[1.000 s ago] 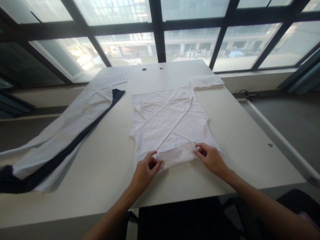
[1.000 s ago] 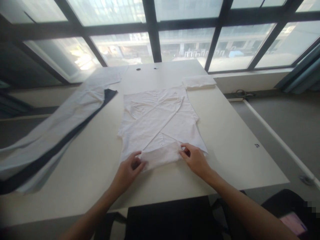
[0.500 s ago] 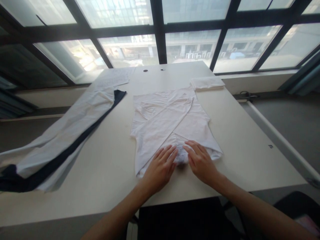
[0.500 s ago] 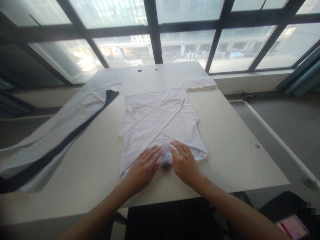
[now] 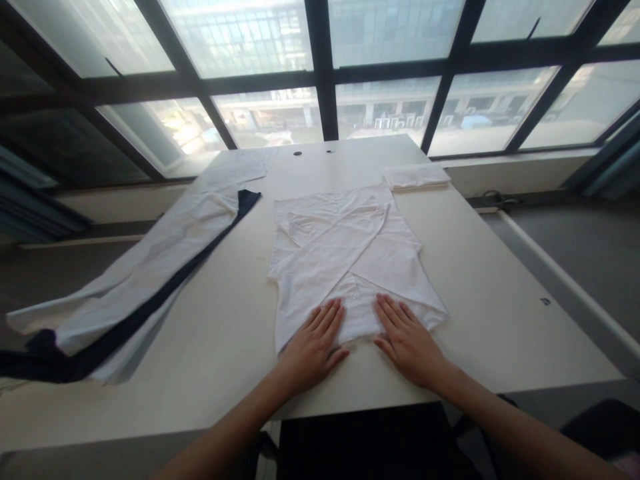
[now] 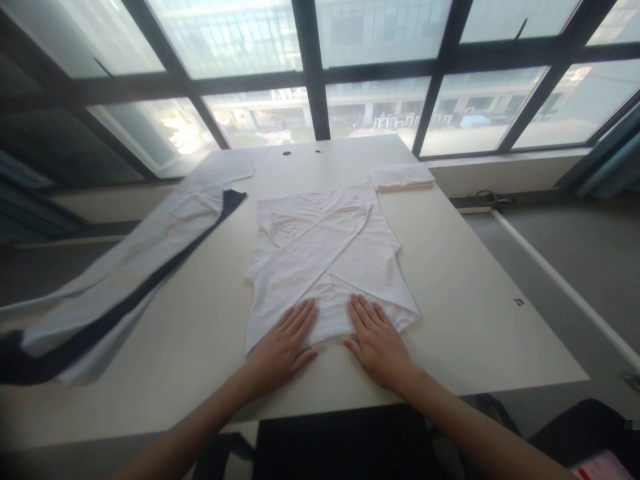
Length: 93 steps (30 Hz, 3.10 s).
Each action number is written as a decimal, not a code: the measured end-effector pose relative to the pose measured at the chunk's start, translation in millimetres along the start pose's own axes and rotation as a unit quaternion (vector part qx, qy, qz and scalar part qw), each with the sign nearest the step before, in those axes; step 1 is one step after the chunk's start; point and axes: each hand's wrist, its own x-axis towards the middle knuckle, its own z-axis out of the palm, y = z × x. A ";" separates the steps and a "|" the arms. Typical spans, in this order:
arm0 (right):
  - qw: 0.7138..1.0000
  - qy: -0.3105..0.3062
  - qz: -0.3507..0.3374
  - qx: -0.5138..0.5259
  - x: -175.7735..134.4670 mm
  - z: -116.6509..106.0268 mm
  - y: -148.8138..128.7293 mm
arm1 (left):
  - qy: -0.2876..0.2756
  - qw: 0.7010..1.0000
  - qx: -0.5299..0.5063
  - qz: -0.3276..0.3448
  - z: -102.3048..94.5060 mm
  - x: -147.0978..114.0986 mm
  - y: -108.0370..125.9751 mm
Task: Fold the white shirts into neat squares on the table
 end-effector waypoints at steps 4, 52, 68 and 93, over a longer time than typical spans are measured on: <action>1.000 0.008 -0.001 -0.015 -5.7 1.3 4.8 | -0.008 1.000 -0.019 -0.016 -4.6 -16.0 -0.7; 0.995 0.048 0.062 -0.064 56.1 -48.5 167.7 | 0.073 0.997 -0.015 -0.015 -34.7 -33.0 -59.7; 0.984 0.095 -0.154 0.001 -7.9 -27.7 79.4 | 0.059 0.997 0.019 -0.055 -70.6 -128.3 -137.0; 0.985 0.114 -0.010 0.132 21.6 -59.1 75.7 | 0.178 0.942 -0.185 -0.216 -114.8 -110.7 -133.4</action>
